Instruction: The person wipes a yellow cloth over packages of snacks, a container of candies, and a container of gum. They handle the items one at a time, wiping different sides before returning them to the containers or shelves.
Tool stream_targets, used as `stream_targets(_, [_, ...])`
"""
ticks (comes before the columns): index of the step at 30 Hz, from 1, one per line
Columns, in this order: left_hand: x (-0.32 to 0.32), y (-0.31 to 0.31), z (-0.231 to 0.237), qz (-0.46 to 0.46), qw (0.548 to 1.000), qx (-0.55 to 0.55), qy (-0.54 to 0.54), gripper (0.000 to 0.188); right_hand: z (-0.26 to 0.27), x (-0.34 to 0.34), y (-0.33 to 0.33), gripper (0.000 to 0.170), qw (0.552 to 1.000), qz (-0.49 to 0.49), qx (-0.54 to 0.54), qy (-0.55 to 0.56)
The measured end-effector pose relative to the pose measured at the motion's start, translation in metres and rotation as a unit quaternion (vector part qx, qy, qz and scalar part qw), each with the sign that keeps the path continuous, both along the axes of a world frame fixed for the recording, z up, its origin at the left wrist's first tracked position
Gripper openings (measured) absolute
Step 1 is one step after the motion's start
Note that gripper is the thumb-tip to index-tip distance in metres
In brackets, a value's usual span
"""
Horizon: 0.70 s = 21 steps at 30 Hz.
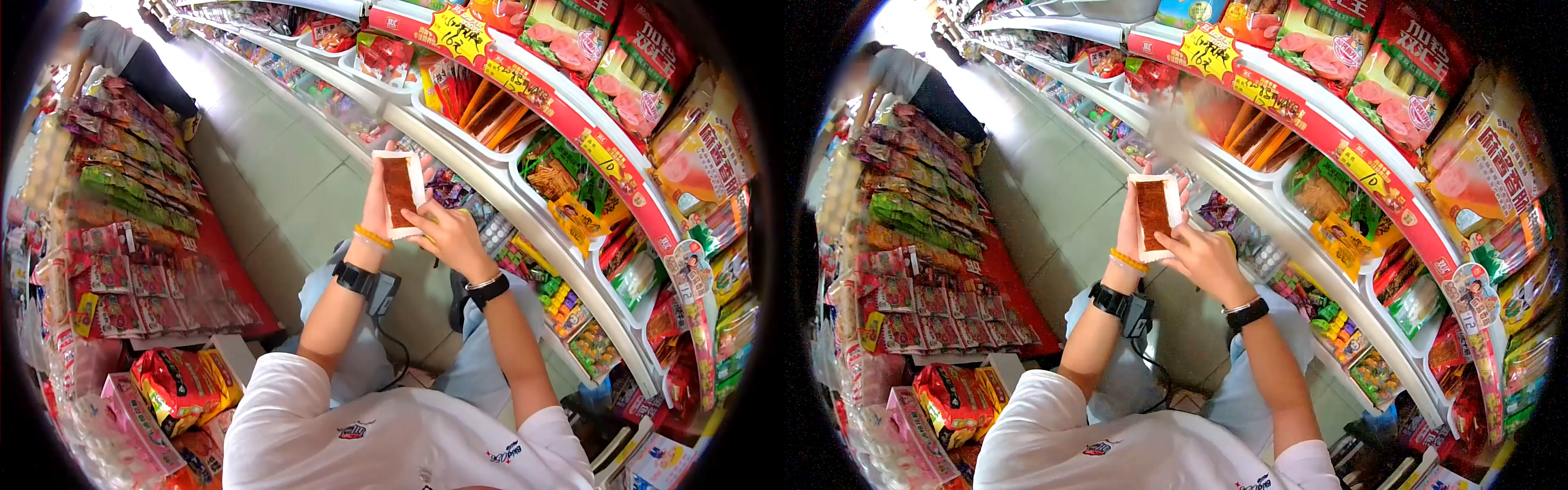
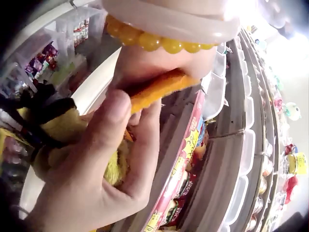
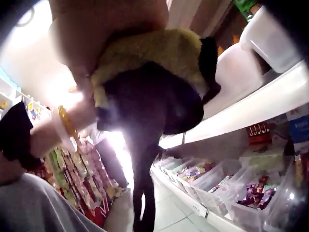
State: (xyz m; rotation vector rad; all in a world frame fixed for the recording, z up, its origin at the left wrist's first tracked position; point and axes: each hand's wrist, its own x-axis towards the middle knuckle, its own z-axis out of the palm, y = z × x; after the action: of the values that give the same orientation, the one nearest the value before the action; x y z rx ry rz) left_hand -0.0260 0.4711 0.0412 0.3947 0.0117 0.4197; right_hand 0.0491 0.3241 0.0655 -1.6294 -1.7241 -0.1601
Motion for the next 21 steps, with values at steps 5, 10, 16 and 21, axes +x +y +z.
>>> stream_targets(5, [-0.003,-0.005,0.006,-0.038,0.997,-0.024,-0.056,0.053,0.004,0.018,-0.013,0.026,0.926,-0.147,0.203,0.283])
stream_targets(10, [-0.002,-0.026,0.011,-0.072,0.995,-0.004,-0.069,0.057,0.028,0.018,0.016,0.043,0.884,-0.175,0.280,0.332])
stream_targets(16, [-0.007,-0.021,-0.013,-0.101,0.990,-0.094,-0.013,0.057,-0.003,-0.009,0.050,0.047,0.986,-0.036,0.035,0.158])
stream_targets(21, [-0.014,-0.008,0.007,0.024,0.997,-0.003,-0.077,0.055,0.007,-0.016,0.029,0.044,0.981,0.108,-0.030,0.156])
